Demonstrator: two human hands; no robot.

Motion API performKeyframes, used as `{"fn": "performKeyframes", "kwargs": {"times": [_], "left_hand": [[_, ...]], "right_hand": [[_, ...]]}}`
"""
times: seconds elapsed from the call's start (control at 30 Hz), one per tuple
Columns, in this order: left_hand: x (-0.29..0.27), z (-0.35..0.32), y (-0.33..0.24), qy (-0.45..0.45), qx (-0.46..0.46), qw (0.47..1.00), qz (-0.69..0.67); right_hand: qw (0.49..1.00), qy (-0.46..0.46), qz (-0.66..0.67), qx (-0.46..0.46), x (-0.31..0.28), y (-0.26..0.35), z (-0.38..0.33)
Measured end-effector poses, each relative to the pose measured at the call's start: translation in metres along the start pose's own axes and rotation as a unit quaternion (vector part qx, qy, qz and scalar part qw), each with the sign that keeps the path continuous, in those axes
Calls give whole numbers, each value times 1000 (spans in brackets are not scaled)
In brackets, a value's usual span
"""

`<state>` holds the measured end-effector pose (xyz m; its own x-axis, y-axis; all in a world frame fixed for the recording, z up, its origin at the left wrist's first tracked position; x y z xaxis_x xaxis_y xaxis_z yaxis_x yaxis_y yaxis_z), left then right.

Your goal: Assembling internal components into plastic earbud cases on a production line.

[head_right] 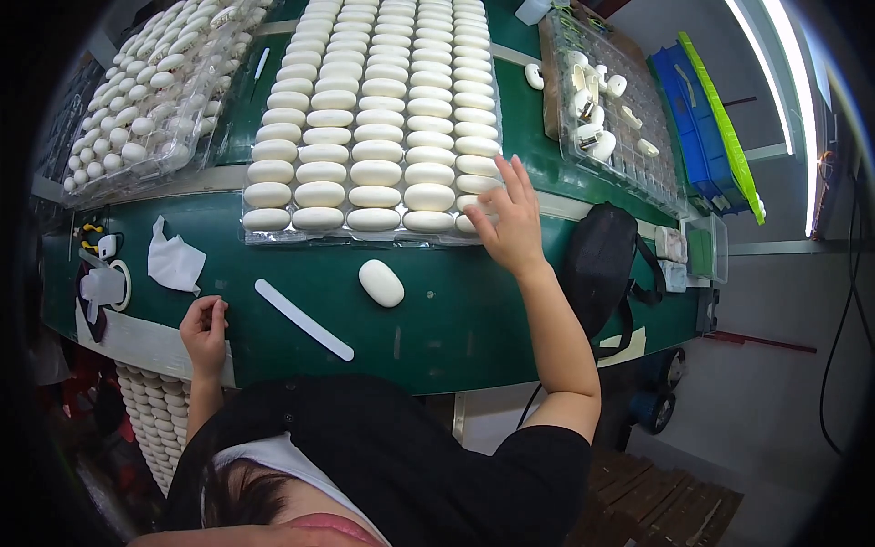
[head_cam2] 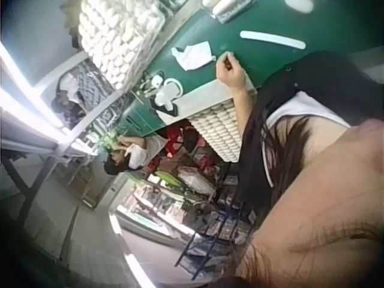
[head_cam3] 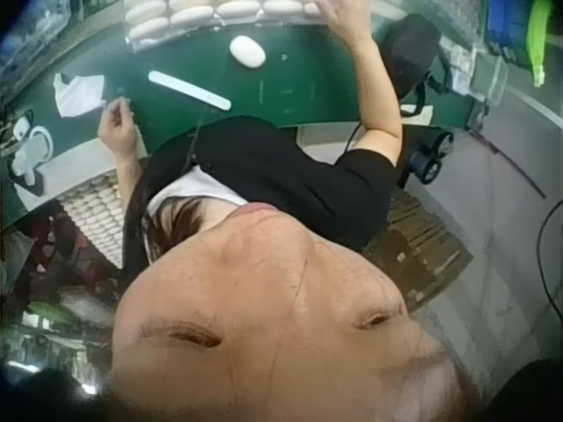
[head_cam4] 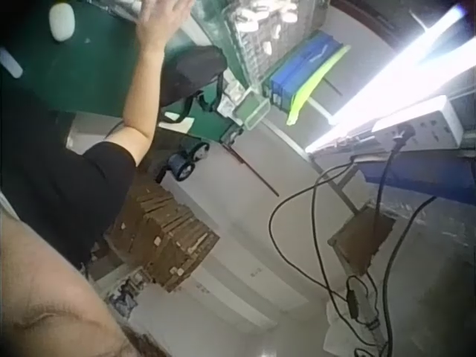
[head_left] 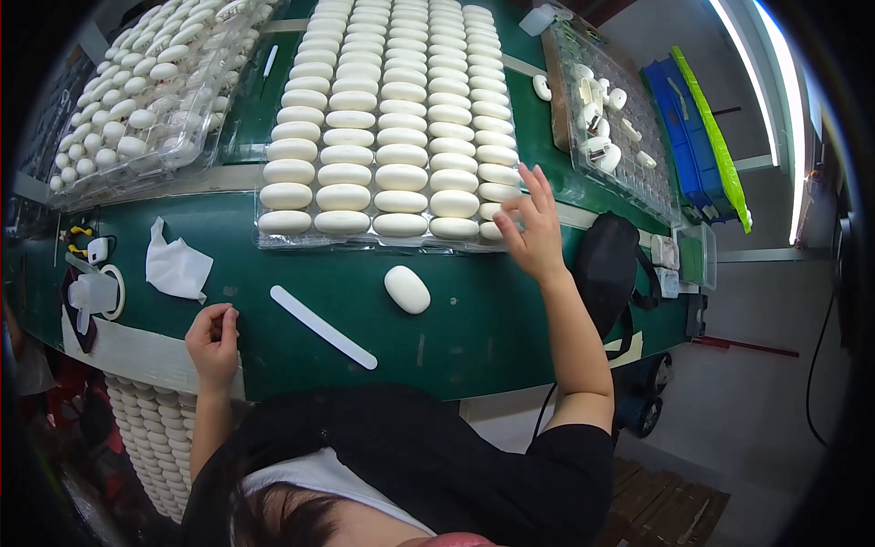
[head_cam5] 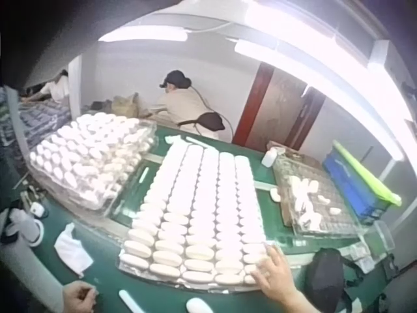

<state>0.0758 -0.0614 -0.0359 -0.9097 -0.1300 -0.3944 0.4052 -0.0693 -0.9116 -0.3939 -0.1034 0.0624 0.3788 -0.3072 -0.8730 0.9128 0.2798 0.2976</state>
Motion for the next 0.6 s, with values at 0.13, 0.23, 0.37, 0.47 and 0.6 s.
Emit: {"fn": "performKeyframes", "kwargs": {"times": [0.13, 0.23, 0.37, 0.47, 0.6], "left_hand": [[-1, -1, -1, -3, 5, 1000, 7], [-2, -1, -1, -6, 5, 1000, 2], [-2, 0, -4, -5, 9, 1000, 5], [-1, 1, -2, -5, 11, 1000, 3], [-1, 1, -4, -9, 3, 1000, 2]], "right_hand": [[1000, 20, -17, -15, 9, -10, 12], [1000, 25, 2, -4, 15, -18, 19], [997, 0, 22, 76, 9, -36, 49], [992, 22, 18, 122, 15, -44, 74], [986, 82, -81, 120, 32, -50, 86]]}}
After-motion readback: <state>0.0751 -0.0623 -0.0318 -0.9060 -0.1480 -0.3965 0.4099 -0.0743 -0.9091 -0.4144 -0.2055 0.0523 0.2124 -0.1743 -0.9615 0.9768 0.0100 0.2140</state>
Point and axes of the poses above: each hand's wrist, its own z-axis towards the middle knuckle, its own x-axis out of the palm, y = z × x, the point moved 10 cm from there along z, towards the middle knuckle, and after that the axes turned 2 degrees about z, right-handed, at the moved point
